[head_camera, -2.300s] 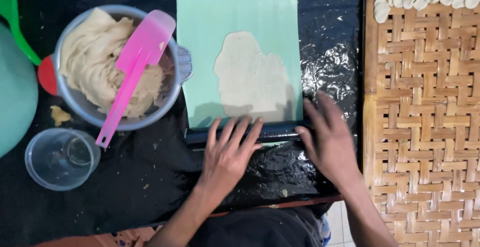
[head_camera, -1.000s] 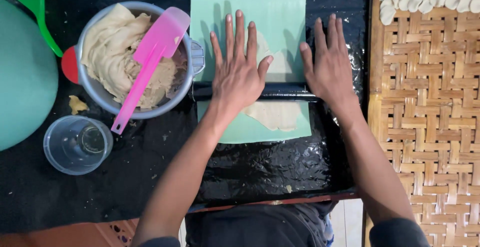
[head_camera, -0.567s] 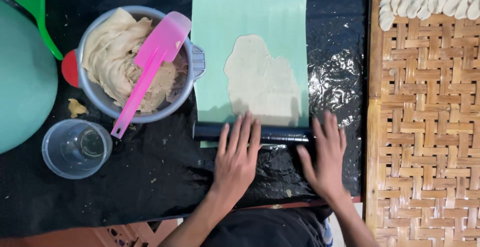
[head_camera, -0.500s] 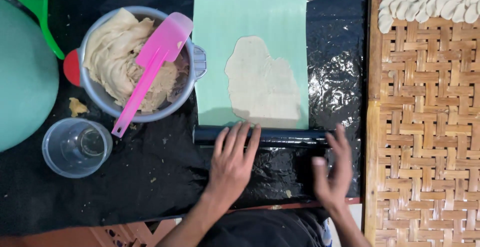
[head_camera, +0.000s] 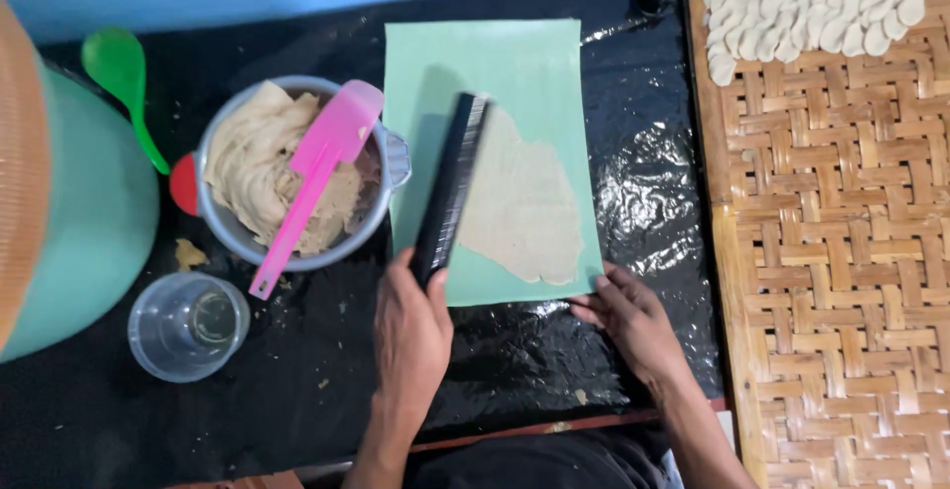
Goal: Rolling out pieces of dough into thin wrappers using a pipe on a flat surface.
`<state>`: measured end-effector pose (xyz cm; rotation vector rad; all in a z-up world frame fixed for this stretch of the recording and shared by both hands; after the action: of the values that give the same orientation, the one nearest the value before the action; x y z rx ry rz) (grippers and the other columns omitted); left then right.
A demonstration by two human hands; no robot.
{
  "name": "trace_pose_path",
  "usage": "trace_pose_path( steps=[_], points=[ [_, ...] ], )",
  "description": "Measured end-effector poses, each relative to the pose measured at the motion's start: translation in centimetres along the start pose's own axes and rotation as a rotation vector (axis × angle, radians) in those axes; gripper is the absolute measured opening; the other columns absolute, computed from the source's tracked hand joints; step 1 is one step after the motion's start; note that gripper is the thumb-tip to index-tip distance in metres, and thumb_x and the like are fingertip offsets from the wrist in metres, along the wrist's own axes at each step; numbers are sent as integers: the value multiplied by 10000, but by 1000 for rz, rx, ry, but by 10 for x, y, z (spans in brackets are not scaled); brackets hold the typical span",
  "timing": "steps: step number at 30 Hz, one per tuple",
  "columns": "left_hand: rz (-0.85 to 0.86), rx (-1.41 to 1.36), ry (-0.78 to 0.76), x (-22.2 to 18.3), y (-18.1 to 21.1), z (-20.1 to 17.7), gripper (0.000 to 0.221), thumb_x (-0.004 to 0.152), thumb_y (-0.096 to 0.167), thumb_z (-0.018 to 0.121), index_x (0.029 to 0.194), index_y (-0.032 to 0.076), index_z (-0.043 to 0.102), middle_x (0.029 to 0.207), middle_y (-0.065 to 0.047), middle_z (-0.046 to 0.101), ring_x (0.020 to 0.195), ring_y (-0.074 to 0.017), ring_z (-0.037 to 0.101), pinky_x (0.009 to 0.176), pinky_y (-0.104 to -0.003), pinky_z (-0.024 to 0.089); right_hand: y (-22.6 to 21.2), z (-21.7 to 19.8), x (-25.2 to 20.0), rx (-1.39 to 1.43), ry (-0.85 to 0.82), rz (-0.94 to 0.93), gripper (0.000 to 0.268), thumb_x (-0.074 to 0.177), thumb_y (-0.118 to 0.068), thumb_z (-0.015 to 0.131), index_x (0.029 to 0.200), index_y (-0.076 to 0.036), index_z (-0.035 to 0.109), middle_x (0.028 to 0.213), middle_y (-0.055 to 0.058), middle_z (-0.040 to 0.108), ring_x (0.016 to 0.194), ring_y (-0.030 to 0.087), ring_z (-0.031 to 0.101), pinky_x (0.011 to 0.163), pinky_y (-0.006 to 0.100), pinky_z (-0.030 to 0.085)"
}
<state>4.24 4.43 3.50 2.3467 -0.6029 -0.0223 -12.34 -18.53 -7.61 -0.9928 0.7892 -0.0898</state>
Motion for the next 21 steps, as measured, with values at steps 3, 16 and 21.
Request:
trace_pose_path(
  steps=[3, 16, 21],
  points=[
    [-22, 55, 92, -6, -4, -11, 420, 998, 181, 638, 1303, -75, 505, 1121, -282, 634, 1023, -434, 628, 851, -484, 498, 0, -3, -7, 47, 47, -83, 450, 1045, -131, 480, 1440, 83, 498, 1234, 156, 693, 1033, 189, 688, 949, 301, 556],
    [-34, 274, 131, 16, 0, 2, 472, 967, 179, 683, 1336, -72, 529, 1114, -260, 619, 1032, -430, 598, 894, -484, 485, 0, -86, -65, -99, 477, -150, 436, 1078, -199, 457, 1420, 47, 571, 1120, 149, 707, 894, 170, 699, 820, 321, 593],
    [141, 181, 242, 3, 15, -25, 354, 980, 118, 673, 1297, -31, 619, 1191, -185, 643, 1086, -367, 618, 941, -469, 494, -65, -36, -96, -1215, 797, -635, 428, 1040, -208, 666, 1412, 4, 650, 1223, 256, 550, 1033, 283, 568, 803, 366, 526]
  ],
)
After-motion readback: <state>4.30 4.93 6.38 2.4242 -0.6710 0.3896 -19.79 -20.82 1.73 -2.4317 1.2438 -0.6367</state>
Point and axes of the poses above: each hand's wrist, its own x-axis towards the middle knuckle, its own z-axis out of the palm, y = z × x, the point moved 6 cm from there along x, towards the middle knuckle
